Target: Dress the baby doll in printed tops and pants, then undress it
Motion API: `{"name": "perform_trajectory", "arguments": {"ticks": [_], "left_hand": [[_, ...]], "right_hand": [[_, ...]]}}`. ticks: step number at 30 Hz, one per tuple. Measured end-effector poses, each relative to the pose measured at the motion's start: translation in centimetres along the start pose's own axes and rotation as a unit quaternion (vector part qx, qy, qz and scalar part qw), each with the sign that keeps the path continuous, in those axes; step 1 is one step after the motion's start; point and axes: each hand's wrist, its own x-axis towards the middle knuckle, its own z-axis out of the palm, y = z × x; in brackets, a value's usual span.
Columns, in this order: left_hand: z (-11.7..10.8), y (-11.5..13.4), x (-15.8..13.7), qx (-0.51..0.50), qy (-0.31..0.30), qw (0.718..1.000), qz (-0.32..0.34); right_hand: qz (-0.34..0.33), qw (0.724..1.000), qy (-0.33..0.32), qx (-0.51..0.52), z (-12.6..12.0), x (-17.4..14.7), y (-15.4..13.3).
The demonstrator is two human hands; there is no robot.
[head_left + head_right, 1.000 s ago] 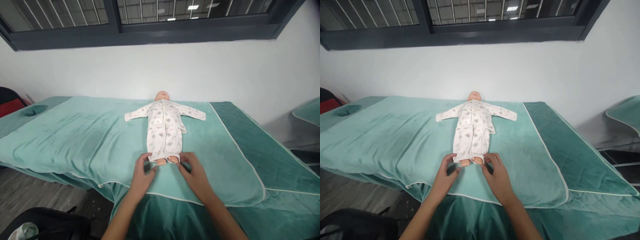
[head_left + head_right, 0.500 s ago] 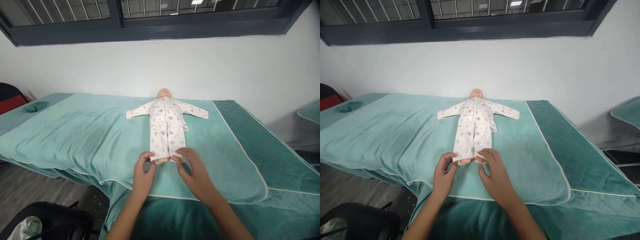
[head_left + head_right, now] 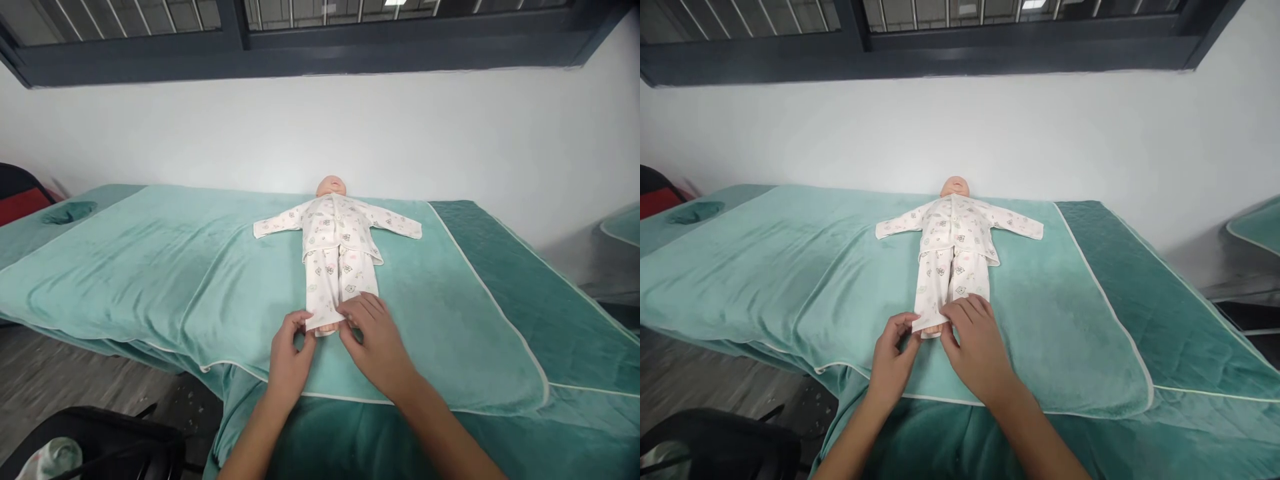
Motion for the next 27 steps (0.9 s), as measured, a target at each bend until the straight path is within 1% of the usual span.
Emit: {"name": "perform_trajectory", "arguments": {"ticks": [2,4,8,11,14,16,18,20,22,24,25,27], "left_hand": [[-0.5,-0.1,0.0,0.035,0.006,0.999,0.018],[-0.9,-0.2,-0.1,0.068,0.005,0.997,0.041],[-1.2,-0.6,-0.4,0.100,0.000,0.991,0.087],[-1.2,-0.7,-0.8,0.102,0.014,0.990,0.097],[-1.6,-1.1,-1.7,0.109,0.024,0.988,0.103],[-2.4,-2.1,-2.3,0.133,0.056,0.983,0.111],[-3.9,-3.8,-2.9,0.185,0.125,0.967,0.121],[-6.1,-6.3,-3.4,0.261,0.211,0.935,0.119],[-9.0,-9.1,-3.8,0.329,0.262,0.904,0.073],[-12.3,-11.7,-4.5,0.379,0.315,0.870,0.003],[-14.0,-12.7,-4.9,0.400,0.336,0.852,-0.033],[-17.3,-13.8,-6.2,0.439,0.351,0.822,-0.090]], "right_hand": [[-0.012,1.000,-0.004,0.004,-0.5,-0.6,0.2],[-0.011,1.000,-0.002,-0.004,-0.9,-1.5,0.6],[0.062,0.997,0.031,-0.021,-1.0,-3.4,2.0],[0.091,0.996,0.013,-0.010,-1.0,-4.0,2.7],[0.113,0.993,0.005,0.031,-1.2,-4.0,3.1],[0.127,0.990,0.004,0.059,-1.5,-3.7,3.1],[0.127,0.989,0.005,0.078,-1.8,-3.5,2.8],[0.122,0.988,0.017,0.090,-2.1,-3.5,2.2],[0.120,0.987,0.036,0.096,-2.3,-3.7,1.4],[0.121,0.986,0.044,0.106,-2.4,-4.2,0.5],[0.121,0.985,0.039,0.113,-2.3,-4.6,0.2],[0.120,0.984,0.011,0.131,-2.0,-5.5,-0.3]]}}
